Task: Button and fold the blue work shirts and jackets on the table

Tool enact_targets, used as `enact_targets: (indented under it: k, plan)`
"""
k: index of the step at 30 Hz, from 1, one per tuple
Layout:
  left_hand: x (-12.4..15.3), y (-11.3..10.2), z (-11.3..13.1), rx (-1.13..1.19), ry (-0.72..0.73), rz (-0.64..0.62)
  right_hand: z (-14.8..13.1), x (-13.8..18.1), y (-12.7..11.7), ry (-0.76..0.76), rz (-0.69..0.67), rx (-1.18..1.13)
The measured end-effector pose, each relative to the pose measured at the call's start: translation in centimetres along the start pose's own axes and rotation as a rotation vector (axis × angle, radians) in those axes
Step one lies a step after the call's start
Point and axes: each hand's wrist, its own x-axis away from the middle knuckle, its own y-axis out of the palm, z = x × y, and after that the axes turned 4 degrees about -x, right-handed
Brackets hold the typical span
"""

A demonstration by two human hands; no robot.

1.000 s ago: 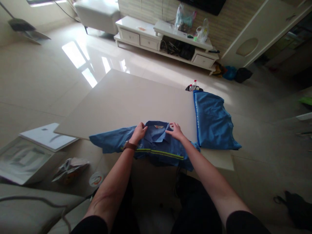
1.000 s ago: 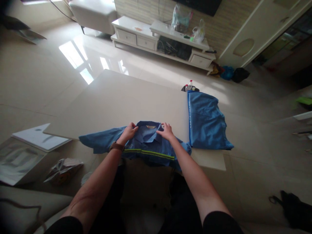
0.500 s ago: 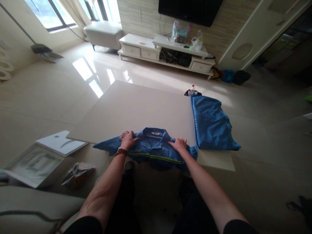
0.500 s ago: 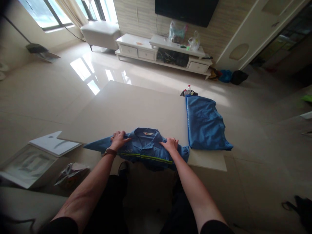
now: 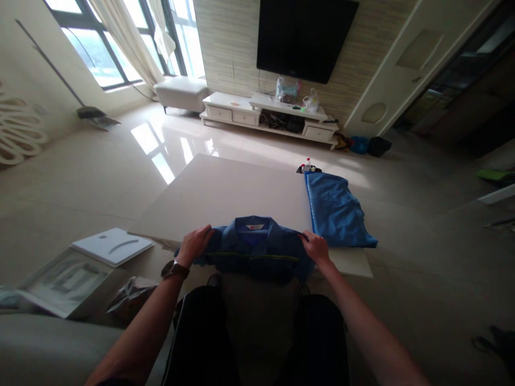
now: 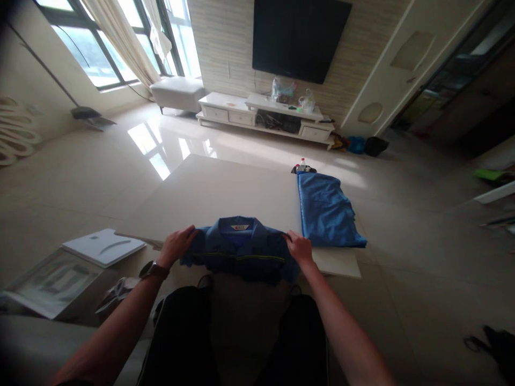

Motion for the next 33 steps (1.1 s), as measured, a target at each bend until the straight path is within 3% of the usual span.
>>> enact_targets:
  k: [3, 5, 7, 11, 14, 16, 17, 18, 20, 21, 23, 25, 27, 29, 33]
  plan:
    - [-0.9, -3.3, 0.5, -0.025, 0.036, 0.116, 0.0, -1.2, -3.1, -0.046, 0.098, 0.007]
    - [-3.3, -6.1, 1.0, -0.041, 0.044, 0.193, -0.1, -4.0, -5.2, -0.072, 0.168, -0.017]
    - [-7.4, -9.4, 1.6, -0.043, 0.045, 0.249, -0.4, -8.6, -7.6, -0.083, 0.219, -0.034]
    - [-18.5, -16.4, 3.5, -0.011, 0.014, 0.339, -2.6, -21.4, -13.3, -0.085, 0.280, -0.049]
    - [-24.5, -18.3, 6.1, 0.063, -0.109, 0.512, -5.7, -28.5, -15.2, -0.065, 0.418, -0.057]
    - [-25.1, -16.1, 8.2, 0.139, -0.122, 0.585, -7.7, -29.2, -13.1, -0.074, 0.408, -0.062]
    - [-24.2, -14.0, 9.1, 0.167, -0.092, 0.549, -8.4, -28.1, -10.9, -0.087, 0.327, -0.064]
    - [-22.6, -11.2, 9.9, 0.190, -0.055, 0.450, -8.8, -26.2, -8.1, -0.119, 0.232, -0.065]
    - [-18.1, -4.8, 10.9, 0.244, -0.071, 0.089, -8.5, -20.5, -1.3, -0.136, 0.097, -0.062]
    - [-15.7, -1.5, 11.1, 0.258, -0.082, -0.028, -7.8, -17.2, 2.2, -0.119, 0.013, -0.056]
    - [-11.4, 4.4, 10.9, 0.268, -0.121, -0.187, -5.5, -11.0, 8.2, -0.010, -0.272, -0.014]
    - [-8.6, 8.3, 10.3, 0.248, -0.149, -0.337, -3.0, -6.5, 12.1, 0.055, -0.357, 0.001]
    - [-7.3, 10.3, 9.6, 0.208, -0.144, -0.412, -1.2, -4.1, 13.7, 0.069, -0.328, -0.048]
    - [-6.9, 10.8, 9.1, 0.179, -0.132, -0.453, -0.2, -3.7, 13.7, 0.143, -0.235, -0.253]
    - [-6.7, 10.3, 8.9, 0.202, -0.165, -0.539, 0.6, -7.2, 12.3, 0.531, 0.155, -0.870]
